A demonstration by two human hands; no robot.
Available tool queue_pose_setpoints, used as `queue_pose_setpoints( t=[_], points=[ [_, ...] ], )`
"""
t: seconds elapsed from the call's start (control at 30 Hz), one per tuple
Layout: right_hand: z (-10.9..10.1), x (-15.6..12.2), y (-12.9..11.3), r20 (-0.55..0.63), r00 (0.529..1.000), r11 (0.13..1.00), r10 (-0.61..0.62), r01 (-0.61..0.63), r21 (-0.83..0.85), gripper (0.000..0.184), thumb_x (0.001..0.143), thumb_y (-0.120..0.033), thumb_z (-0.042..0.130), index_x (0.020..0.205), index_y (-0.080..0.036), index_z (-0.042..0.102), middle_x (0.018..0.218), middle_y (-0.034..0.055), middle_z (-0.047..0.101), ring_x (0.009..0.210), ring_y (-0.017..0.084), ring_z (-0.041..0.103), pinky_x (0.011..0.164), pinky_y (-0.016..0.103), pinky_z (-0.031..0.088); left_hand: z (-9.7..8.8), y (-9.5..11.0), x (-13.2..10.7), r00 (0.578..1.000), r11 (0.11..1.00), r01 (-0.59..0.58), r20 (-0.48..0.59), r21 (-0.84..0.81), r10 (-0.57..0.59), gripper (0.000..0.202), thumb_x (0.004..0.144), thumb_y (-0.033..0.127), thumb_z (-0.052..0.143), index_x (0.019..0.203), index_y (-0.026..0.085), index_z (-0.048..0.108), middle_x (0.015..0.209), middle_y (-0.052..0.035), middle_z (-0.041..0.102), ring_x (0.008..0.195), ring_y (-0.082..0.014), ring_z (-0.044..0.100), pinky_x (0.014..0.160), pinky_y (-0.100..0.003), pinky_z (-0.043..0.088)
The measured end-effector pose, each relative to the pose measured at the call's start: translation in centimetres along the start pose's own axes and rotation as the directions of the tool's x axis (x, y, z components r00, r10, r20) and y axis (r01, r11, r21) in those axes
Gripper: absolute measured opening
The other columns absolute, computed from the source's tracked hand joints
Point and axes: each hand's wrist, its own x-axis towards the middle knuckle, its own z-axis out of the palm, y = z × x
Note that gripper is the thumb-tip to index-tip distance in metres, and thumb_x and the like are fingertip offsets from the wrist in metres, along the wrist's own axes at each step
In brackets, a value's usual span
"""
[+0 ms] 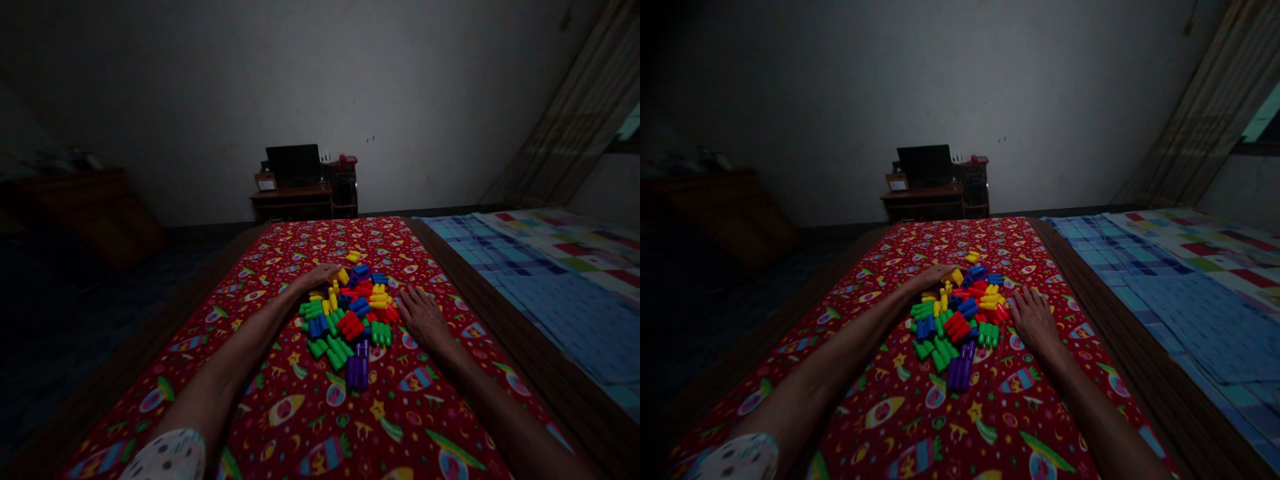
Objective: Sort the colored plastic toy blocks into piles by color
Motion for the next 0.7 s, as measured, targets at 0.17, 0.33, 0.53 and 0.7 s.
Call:
queue_pose_setpoints(
  t=[0.17,0.33,0.53,0.7],
  points=[
    [-0.4,0.0,-0.1,0.0,0.998,0.997,-0.065,0.065,-0.029,0.045,0.098,-0.029,0.031,0.134,-0.016,0.056,0.143,0.0138,0.051,0.135,0.031,0.04,0.108,0.049,0.034,1.3,2.2,-1.2,0.97,0.924,-0.237,0.124,0.299,0.209,0.05,0.094,0.055,0.037,0.111,0.022,0.07,0.123,-0.0031,0.068,0.115,-0.0224,0.06,0.103,-0.032,0.041],
    [-0.6,0.1,-0.2,0.032,0.999,0.999,-0.04,0.04,0.025,0.045,0.098,-0.029,0.03,0.133,-0.018,0.056,0.143,0.0127,0.05,0.138,0.03,0.037,0.109,0.051,0.033,1.6,4.5,4.1,0.958,0.781,-0.149,-0.108,0.607,0.266,0.053,0.099,0.044,0.025,0.124,0.017,0.062,0.136,-0.0089,0.058,0.129,-0.0222,0.049,0.111,-0.035,0.033],
    [-0.5,0.2,-0.2,0.037,0.999,0.997,0.005,-0.008,0.077,0.048,0.098,-0.033,0.031,0.138,-0.017,0.051,0.147,0.0145,0.045,0.138,0.031,0.037,0.109,0.051,0.032,4.9,4.2,10.3,0.988,0.775,-0.144,0.042,0.616,0.149,0.043,0.089,0.055,0.045,0.112,0.028,0.069,0.117,-0.0044,0.07,0.118,-0.0262,0.055,0.107,-0.043,0.034],
    [-0.4,0.3,0.9,0.079,0.995,0.996,0.068,-0.072,0.05,0.05,0.099,-0.035,0.027,0.14,-0.017,0.049,0.15,0.0121,0.042,0.137,0.031,0.037,0.109,0.051,0.03,6.4,2.9,8.0,0.973,0.78,-0.226,0.18,0.584,0.146,0.045,0.086,0.059,0.046,0.097,0.026,0.074,0.11,-0.0048,0.072,0.115,-0.0232,0.057,0.104,-0.032,0.037]
  ],
)
